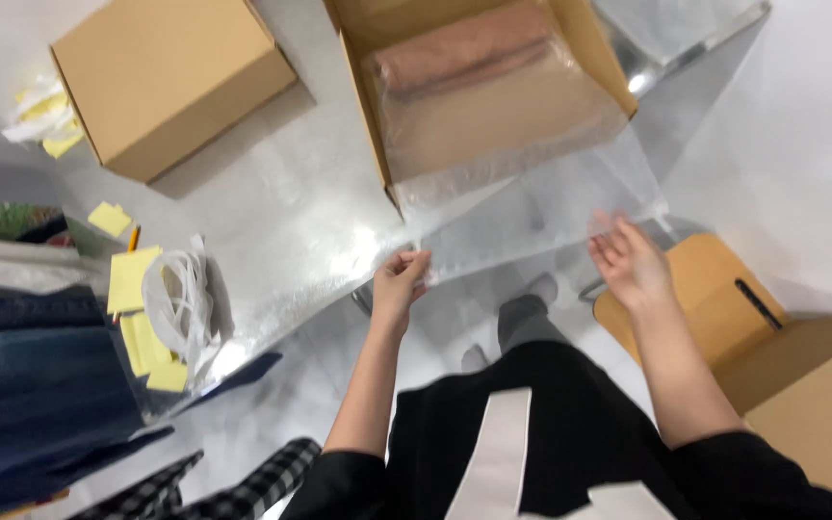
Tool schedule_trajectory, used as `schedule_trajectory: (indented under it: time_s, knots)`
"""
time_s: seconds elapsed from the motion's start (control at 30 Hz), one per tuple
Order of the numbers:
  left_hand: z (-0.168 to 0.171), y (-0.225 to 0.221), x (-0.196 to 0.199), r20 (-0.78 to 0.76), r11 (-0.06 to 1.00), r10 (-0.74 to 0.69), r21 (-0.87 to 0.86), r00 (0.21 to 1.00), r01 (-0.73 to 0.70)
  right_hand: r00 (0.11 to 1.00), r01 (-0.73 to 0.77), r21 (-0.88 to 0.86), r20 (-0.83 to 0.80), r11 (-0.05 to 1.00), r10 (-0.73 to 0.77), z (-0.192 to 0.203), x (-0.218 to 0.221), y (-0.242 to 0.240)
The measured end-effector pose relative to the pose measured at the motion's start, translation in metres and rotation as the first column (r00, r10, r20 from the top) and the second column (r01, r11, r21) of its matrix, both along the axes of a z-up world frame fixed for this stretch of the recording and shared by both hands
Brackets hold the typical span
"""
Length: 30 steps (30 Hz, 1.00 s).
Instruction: Unpacking a shirt from a gift box, hanging it on a hanger, and then repacking it into a plastic bag and box
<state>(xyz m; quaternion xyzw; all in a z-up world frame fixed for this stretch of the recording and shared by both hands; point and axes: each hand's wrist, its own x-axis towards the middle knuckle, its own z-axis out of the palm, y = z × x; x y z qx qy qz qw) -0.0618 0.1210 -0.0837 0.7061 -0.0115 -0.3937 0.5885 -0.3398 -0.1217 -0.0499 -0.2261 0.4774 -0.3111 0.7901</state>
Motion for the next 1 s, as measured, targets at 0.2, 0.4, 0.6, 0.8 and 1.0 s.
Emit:
schedule_trajectory:
  time_s: [0.2, 0.4, 0.6, 0.8, 1.0]
  knots:
    - [-0.001, 0.008, -0.026, -0.090, 0.981, 0.125, -0.141, 0.988, -0.136, 0.942, -0.330, -0.056, -0.091, 0.942, 0.325, 0.020, 0.063, 0.050]
    - [-0.015, 0.007, -0.040, 0.167, 0.997, -0.002, -0.073, 0.986, 0.014, 0.860, -0.500, -0.138, -0.194, 0.855, 0.472, 0.027, 0.103, 0.101]
    - [-0.002, 0.003, -0.061, 0.330, 0.990, -0.140, 0.079, 0.933, 0.121, 0.779, -0.624, -0.272, -0.295, 0.733, 0.553, -0.019, 0.122, 0.140]
    - [-0.023, 0.004, -0.063, 0.395, 0.983, -0.182, 0.099, 0.900, 0.155, 0.746, -0.660, -0.344, -0.398, 0.668, 0.533, -0.034, 0.125, 0.151]
    - [0.014, 0.005, -0.078, 0.170, 0.987, -0.052, -0.144, 0.984, 0.077, 0.774, -0.631, -0.399, -0.377, 0.665, 0.508, -0.037, 0.126, 0.155]
